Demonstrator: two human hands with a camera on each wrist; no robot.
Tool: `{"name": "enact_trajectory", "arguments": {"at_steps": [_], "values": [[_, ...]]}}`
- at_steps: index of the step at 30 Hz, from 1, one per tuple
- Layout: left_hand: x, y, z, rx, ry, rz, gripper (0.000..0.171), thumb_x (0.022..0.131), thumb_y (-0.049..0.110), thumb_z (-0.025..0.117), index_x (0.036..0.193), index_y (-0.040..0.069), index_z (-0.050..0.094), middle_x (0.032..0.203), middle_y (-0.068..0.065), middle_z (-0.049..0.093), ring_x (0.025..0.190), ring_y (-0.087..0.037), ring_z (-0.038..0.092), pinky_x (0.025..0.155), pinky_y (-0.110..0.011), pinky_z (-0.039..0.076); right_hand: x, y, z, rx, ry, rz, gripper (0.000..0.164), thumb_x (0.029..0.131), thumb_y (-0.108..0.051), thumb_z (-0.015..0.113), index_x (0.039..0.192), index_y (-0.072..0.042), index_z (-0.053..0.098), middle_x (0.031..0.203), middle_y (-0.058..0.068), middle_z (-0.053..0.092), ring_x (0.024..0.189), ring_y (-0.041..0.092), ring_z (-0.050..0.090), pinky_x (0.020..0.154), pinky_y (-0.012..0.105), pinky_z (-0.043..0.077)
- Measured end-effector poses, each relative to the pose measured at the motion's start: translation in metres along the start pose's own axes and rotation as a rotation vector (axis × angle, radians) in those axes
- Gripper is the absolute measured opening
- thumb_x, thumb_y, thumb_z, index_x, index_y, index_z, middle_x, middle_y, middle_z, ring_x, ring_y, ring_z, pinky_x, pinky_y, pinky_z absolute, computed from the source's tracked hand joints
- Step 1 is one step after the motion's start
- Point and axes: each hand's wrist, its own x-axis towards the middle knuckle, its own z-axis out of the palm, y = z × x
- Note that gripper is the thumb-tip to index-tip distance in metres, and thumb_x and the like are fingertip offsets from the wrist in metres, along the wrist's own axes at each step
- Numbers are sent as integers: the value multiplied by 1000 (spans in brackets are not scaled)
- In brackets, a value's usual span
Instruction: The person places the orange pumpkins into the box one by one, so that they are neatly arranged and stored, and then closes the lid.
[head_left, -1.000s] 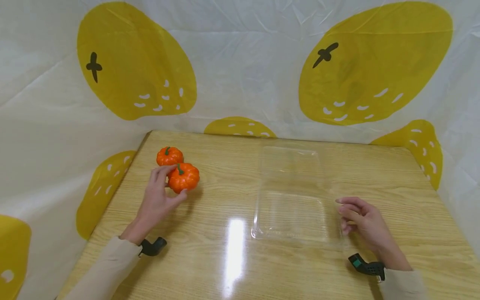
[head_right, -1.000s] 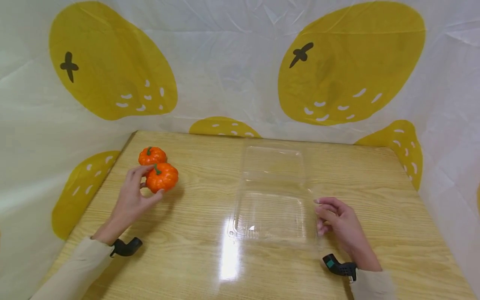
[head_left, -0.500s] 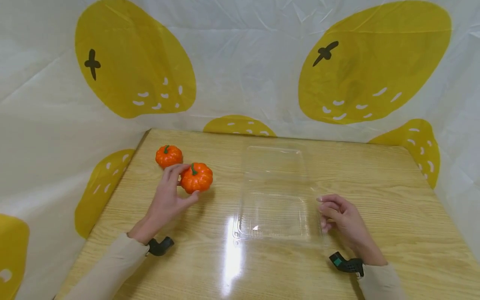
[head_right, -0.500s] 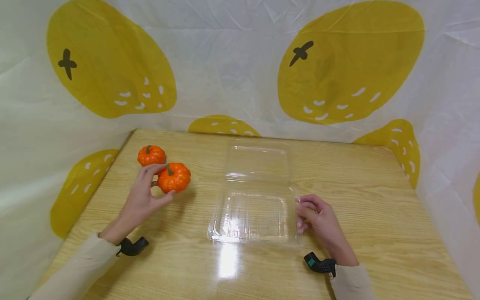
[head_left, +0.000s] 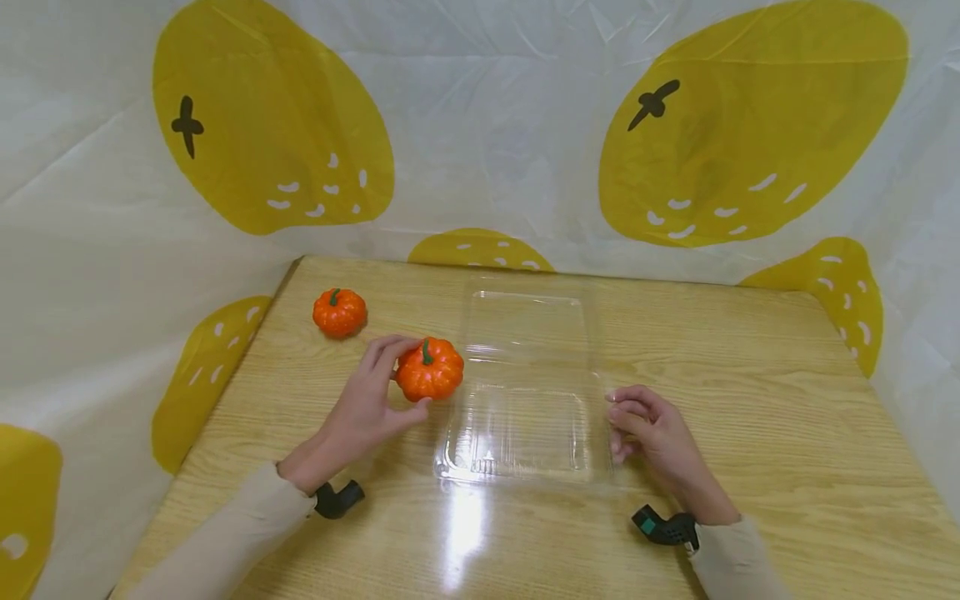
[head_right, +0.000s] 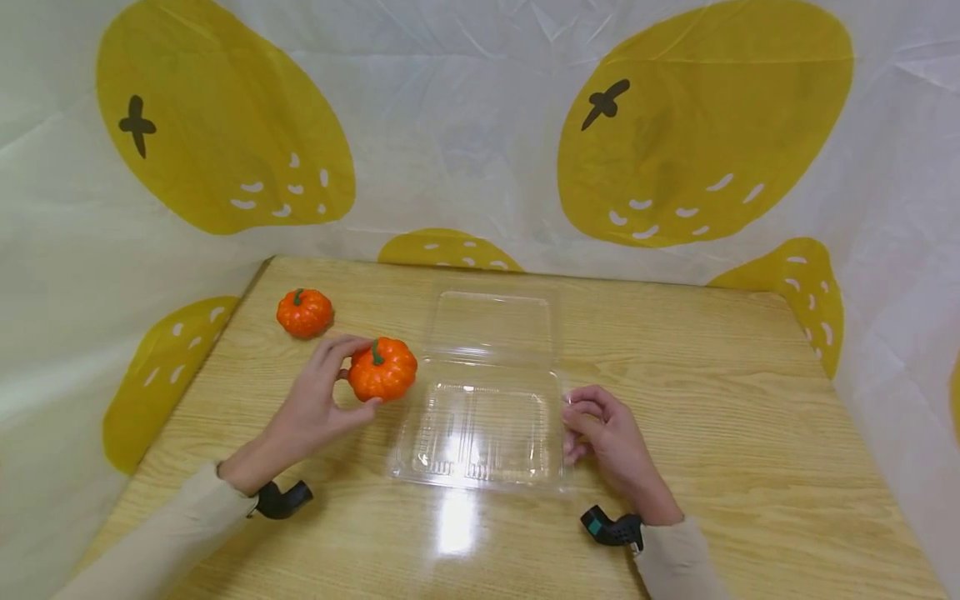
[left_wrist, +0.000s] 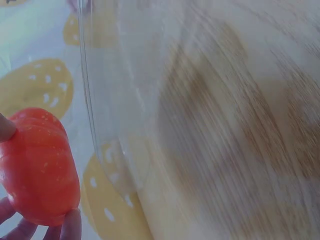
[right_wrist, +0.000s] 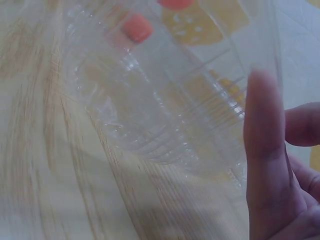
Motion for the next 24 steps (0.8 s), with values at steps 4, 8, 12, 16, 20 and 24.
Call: {"name": "enact_trajectory", "arguments": {"at_steps": [4,8,12,16,20,24], "values": [[2,7,4,-19,-33,23,73,79,15,82,144,8,50,144,-13,49,120,-28,61,93,-41,62,3,1,6,0,-3,9,15,103,-4,59,116,0,53,80,-7,70,57,9,65,50,27,59],[5,13,8,-35,-66,43,73,79,15,82,145,10,50,144,-11,49,120,-26,61,94,-39,62,6,1,13,-4,1,25,16,102,-5,61,115,0,52,81,-6,70,58,9,65,50,28,59],[9,18,13,-38,-110,60,71,79,16,81,143,10,51,144,-10,49,118,-24,61,94,-37,62,8,1,20,-1,-1,34,17,102,-4,61,116,0,52,82,-6,69,59,10,65,51,29,60],[12,23,17,-48,-149,61,70,79,18,81,142,11,52,145,-9,49,117,-22,61,94,-36,61,12,3,26,-5,-6,40,21,101,-5,62,117,2,50,81,-6,69,58,10,65,51,30,60],[15,29,19,-63,-192,55,70,78,20,80,142,15,52,144,-8,49,116,-21,62,95,-38,61,13,4,29,-12,-4,53,22,101,-7,62,117,1,50,80,-5,68,58,10,64,52,31,61],[19,34,22,-64,-237,63,70,79,21,79,142,19,51,143,-6,50,116,-21,62,97,-41,60,12,4,30,-23,4,74,22,102,-8,62,118,0,49,79,-6,66,59,10,64,52,31,60]]}}
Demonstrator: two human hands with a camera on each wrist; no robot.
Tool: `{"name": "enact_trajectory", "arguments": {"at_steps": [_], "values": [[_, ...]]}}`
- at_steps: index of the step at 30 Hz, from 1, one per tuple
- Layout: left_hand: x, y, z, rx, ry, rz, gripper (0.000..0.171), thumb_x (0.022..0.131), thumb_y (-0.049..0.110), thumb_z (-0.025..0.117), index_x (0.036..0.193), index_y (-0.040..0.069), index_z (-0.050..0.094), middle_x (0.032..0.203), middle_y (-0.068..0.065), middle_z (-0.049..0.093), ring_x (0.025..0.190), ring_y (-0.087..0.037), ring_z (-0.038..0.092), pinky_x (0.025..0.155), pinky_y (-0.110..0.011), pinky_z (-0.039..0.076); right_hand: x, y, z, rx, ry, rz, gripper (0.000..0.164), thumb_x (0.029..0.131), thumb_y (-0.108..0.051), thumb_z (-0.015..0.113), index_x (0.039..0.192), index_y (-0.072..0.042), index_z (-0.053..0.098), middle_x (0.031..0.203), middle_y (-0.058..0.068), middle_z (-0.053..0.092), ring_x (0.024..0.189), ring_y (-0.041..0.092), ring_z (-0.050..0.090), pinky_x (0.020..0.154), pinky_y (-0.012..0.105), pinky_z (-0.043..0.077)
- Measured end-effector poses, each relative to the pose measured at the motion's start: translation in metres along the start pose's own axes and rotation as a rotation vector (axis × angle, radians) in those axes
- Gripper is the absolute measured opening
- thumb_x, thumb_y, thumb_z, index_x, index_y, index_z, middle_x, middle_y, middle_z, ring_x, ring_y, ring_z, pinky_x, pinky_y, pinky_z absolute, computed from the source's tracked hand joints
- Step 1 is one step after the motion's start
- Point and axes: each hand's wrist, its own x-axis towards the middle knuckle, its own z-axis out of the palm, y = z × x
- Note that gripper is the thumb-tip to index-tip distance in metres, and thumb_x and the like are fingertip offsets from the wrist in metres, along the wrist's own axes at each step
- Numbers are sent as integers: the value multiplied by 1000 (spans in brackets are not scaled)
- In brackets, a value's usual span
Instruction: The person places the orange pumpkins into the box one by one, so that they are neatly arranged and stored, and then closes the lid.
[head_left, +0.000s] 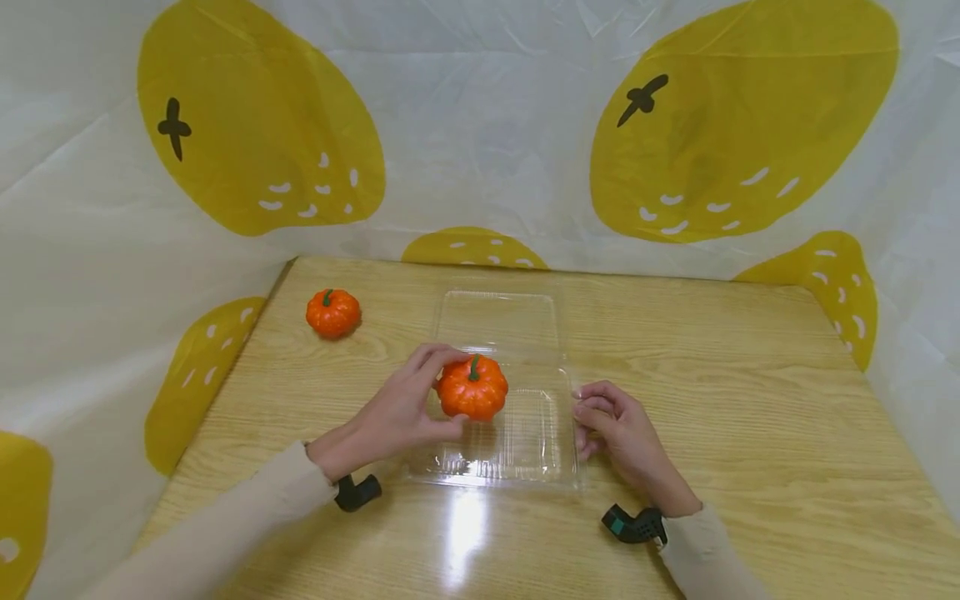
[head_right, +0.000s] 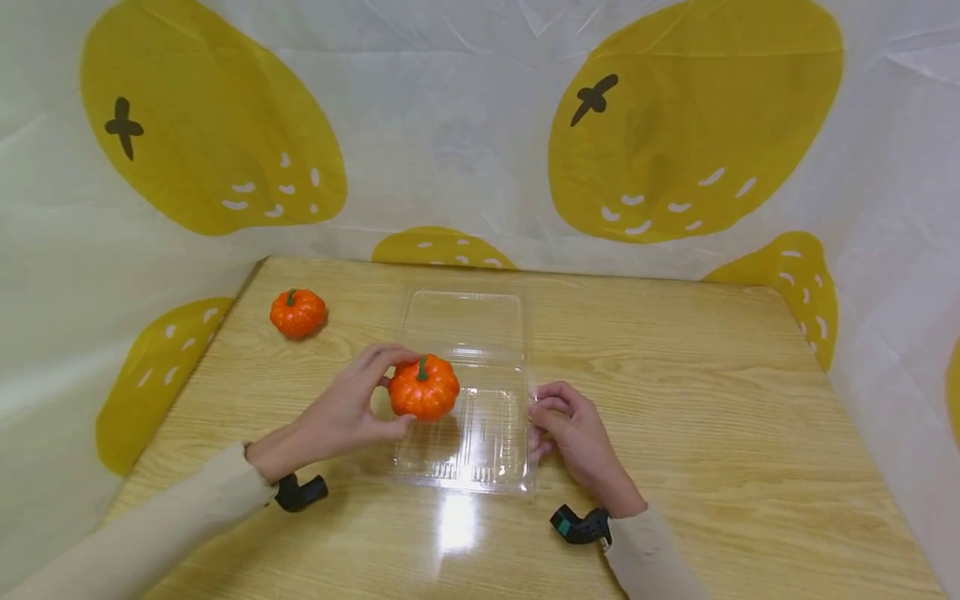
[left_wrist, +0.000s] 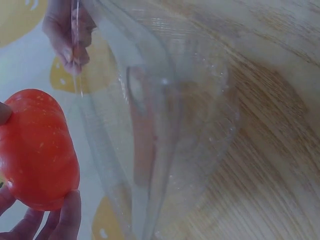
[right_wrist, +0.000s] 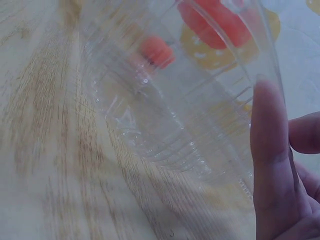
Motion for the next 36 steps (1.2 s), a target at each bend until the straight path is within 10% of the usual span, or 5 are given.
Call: {"name": "enact_trajectory", "arguments": {"at_steps": [36], "values": [[32,11,12,20,-342,152,65,79,24,80,139,19,57,141,1,53,124,-15,58,105,-32,55,-2,-1,3,52,-4,-6,22,102,-8,61,119,0,49,77,-6,67,58,10,62,51,31,61]]}}
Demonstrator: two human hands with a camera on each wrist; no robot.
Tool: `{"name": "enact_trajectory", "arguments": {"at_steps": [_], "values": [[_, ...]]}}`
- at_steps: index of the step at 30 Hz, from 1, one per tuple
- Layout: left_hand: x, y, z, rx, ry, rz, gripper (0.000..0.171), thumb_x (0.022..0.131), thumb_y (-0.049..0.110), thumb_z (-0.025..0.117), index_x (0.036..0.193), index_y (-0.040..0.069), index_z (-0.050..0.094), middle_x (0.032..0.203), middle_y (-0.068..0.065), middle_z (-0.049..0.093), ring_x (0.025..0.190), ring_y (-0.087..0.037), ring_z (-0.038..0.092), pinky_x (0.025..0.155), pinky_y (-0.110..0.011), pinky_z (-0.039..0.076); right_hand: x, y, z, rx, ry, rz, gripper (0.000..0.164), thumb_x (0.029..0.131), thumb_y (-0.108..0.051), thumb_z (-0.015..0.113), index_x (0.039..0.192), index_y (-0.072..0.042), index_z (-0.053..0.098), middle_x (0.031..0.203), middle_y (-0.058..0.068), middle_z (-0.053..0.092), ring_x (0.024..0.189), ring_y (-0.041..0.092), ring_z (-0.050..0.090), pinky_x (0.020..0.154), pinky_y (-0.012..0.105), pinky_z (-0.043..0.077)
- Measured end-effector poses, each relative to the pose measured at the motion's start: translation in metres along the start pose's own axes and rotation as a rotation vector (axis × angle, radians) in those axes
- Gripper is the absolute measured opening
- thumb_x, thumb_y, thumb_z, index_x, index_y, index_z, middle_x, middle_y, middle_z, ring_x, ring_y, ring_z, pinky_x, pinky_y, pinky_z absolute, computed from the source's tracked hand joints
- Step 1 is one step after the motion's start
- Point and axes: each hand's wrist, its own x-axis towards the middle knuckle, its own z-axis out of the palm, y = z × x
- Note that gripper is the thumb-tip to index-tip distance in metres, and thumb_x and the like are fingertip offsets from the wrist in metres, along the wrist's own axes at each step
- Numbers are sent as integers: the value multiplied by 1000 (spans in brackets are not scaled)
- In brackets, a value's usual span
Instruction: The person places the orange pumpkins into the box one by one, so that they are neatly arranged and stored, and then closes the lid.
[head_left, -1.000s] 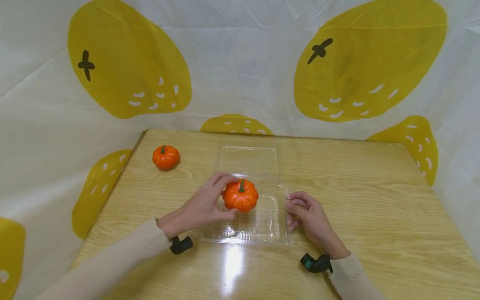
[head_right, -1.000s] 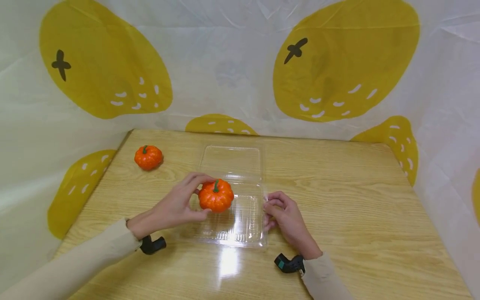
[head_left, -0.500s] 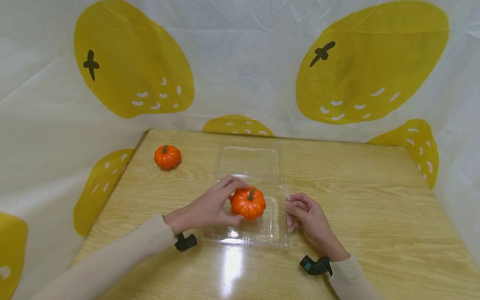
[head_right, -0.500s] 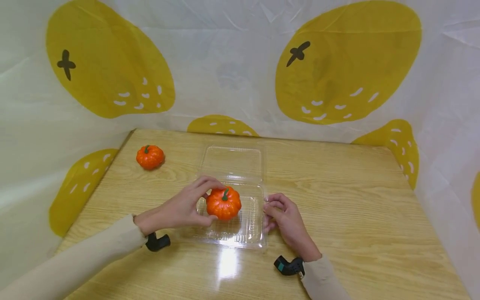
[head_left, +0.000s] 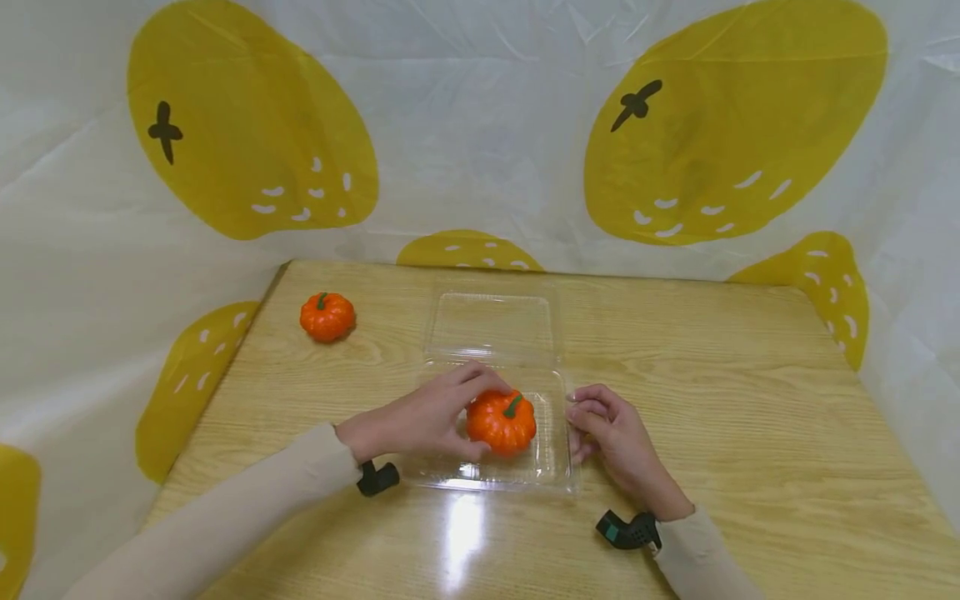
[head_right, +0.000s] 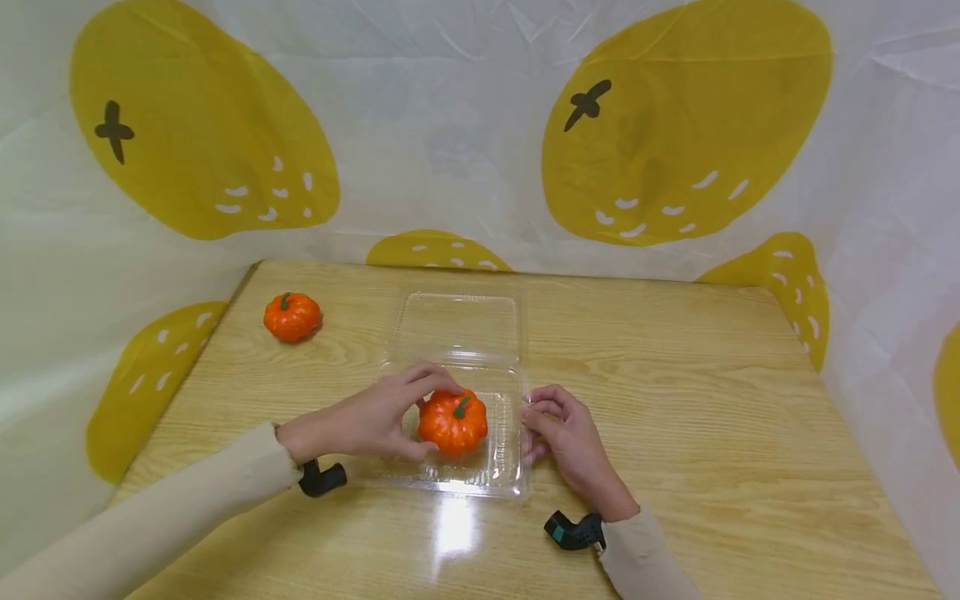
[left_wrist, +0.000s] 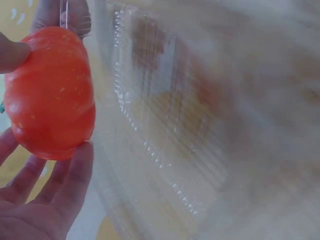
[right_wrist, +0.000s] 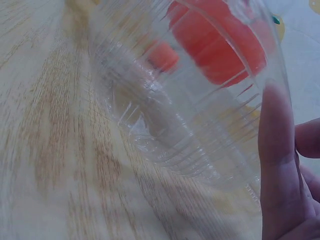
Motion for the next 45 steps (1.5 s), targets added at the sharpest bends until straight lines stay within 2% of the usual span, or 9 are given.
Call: {"name": "enact_trajectory", "arguments": {"at_steps": [5,14,24,30,35,39,45], "values": [[6,1,1,29,-48,18,66,80,24,81,140,16,56,141,0,53,125,-16,56,107,-32,54,-1,-1,0,-8,4,2,23,102,-8,61,120,1,49,78,-6,67,59,10,62,52,30,60],[18,2,4,44,-150,23,64,82,27,80,140,20,57,140,2,53,123,-13,56,106,-27,53,-2,-1,-1,-2,11,-6,25,103,-8,61,120,3,48,80,-7,68,59,9,62,52,30,61],[28,5,10,51,-246,-14,66,81,23,82,141,20,56,140,0,54,122,-14,57,105,-26,53,-1,-1,1,-17,25,12,25,102,-11,63,120,0,49,79,-6,67,59,11,62,52,31,61],[33,2,15,61,-277,-6,66,80,21,84,141,19,56,141,-2,54,122,-15,57,105,-26,52,-1,0,2,-27,34,16,28,102,-11,63,121,3,48,77,-5,66,58,11,62,52,31,60],[35,1,16,57,-294,-36,67,80,21,84,141,20,56,143,-1,53,125,-16,57,107,-28,52,-1,0,3,-38,34,21,33,103,-11,62,124,8,46,77,-5,66,58,10,61,53,30,60],[37,1,18,42,-298,-56,67,81,22,86,141,20,56,144,0,53,126,-16,57,108,-29,52,-1,-1,3,-38,33,24,32,103,-11,62,124,6,46,77,-5,66,58,10,61,53,30,60],[40,-1,19,-3,-294,-57,79,82,24,88,149,16,48,148,-2,54,133,-17,55,114,-31,49,0,-1,3,-33,30,22,29,103,-11,62,123,4,47,78,-4,66,59,11,62,53,30,60]]}}
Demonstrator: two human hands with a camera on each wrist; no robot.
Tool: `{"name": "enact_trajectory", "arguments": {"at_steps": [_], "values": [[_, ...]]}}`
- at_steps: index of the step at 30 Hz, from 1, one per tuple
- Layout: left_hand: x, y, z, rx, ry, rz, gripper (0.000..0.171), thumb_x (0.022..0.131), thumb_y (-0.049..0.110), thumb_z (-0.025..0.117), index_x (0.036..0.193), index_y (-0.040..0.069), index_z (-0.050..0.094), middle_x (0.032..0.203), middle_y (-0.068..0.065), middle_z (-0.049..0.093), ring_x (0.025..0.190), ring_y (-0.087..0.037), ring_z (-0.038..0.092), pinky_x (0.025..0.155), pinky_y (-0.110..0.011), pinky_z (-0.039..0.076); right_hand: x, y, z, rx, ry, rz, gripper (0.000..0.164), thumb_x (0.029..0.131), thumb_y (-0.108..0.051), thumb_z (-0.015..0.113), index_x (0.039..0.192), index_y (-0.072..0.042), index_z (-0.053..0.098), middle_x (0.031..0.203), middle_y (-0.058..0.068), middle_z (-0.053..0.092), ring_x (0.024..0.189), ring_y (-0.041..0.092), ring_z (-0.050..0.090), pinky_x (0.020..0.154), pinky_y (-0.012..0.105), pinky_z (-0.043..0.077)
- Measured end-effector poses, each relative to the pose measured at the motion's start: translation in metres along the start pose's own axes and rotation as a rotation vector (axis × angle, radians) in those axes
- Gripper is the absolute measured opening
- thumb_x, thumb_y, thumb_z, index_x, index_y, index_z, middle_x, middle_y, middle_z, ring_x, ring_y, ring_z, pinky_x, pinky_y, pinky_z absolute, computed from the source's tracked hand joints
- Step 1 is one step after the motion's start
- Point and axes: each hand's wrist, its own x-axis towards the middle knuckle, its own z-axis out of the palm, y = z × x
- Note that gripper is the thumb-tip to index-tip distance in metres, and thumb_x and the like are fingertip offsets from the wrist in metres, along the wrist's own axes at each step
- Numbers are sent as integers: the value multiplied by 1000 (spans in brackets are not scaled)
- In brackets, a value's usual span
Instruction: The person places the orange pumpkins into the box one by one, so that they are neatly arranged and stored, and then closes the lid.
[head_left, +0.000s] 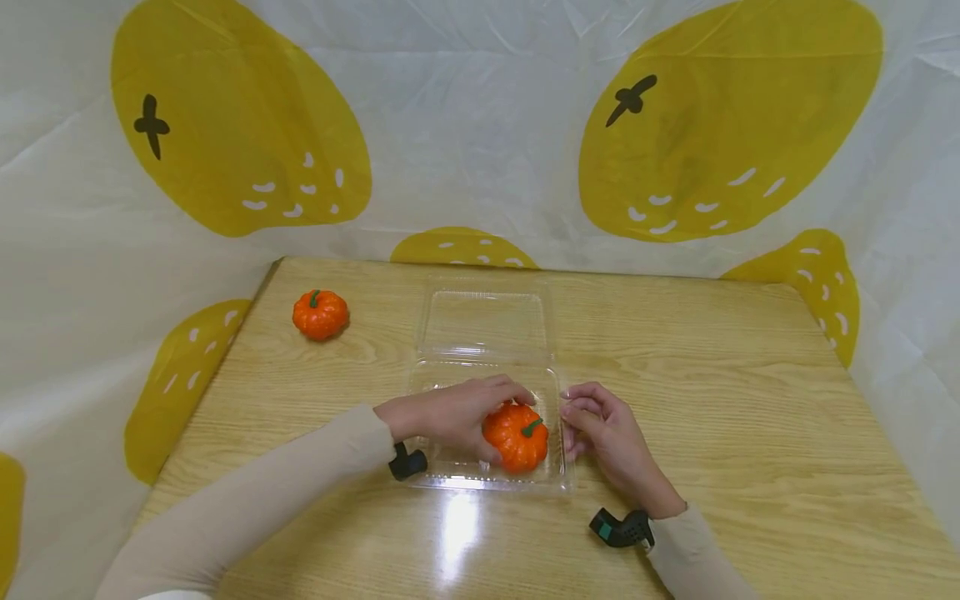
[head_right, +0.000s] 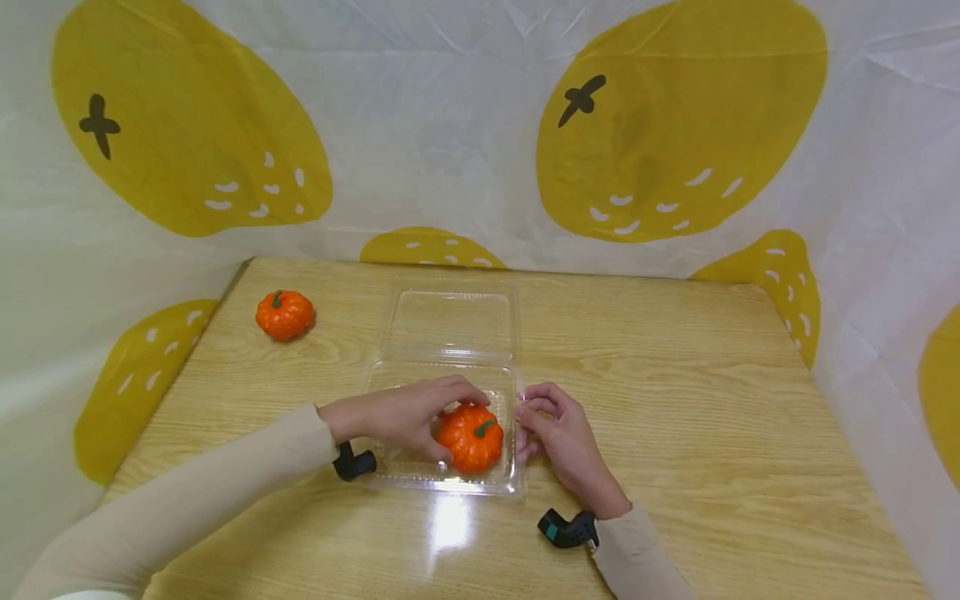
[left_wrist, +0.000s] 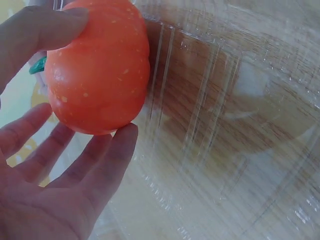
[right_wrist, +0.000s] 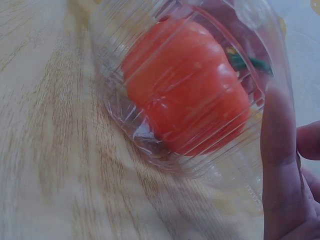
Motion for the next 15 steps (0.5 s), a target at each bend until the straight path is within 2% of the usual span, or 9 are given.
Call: {"name": "enact_trajectory", "arguments": {"at_steps": [4,8,12,15], "values": [[-1,0,-2,-52,7,-17,90,80,23,89,155,15,40,154,-6,52,141,-23,53,119,-37,46,0,1,0,2,1,-9,30,102,-10,62,123,5,47,76,-4,66,58,11,62,53,31,60],[-3,2,-3,-81,11,-45,92,80,20,88,158,18,38,156,-7,51,143,-25,52,118,-40,48,0,1,0,-1,3,-14,31,103,-11,62,124,6,47,74,-5,65,57,11,61,52,31,60],[-6,2,-4,-115,15,-67,93,80,17,87,158,20,37,156,-7,50,136,-24,57,109,-33,53,-1,1,0,-5,1,-18,32,103,-10,61,124,8,46,73,-5,65,56,11,61,51,31,60],[-7,2,-6,-154,27,-55,92,81,14,86,158,16,37,157,-10,49,136,-28,57,105,-31,56,-1,2,0,-3,1,-20,33,103,-10,61,124,9,45,72,-4,65,56,11,61,51,30,59]]}}
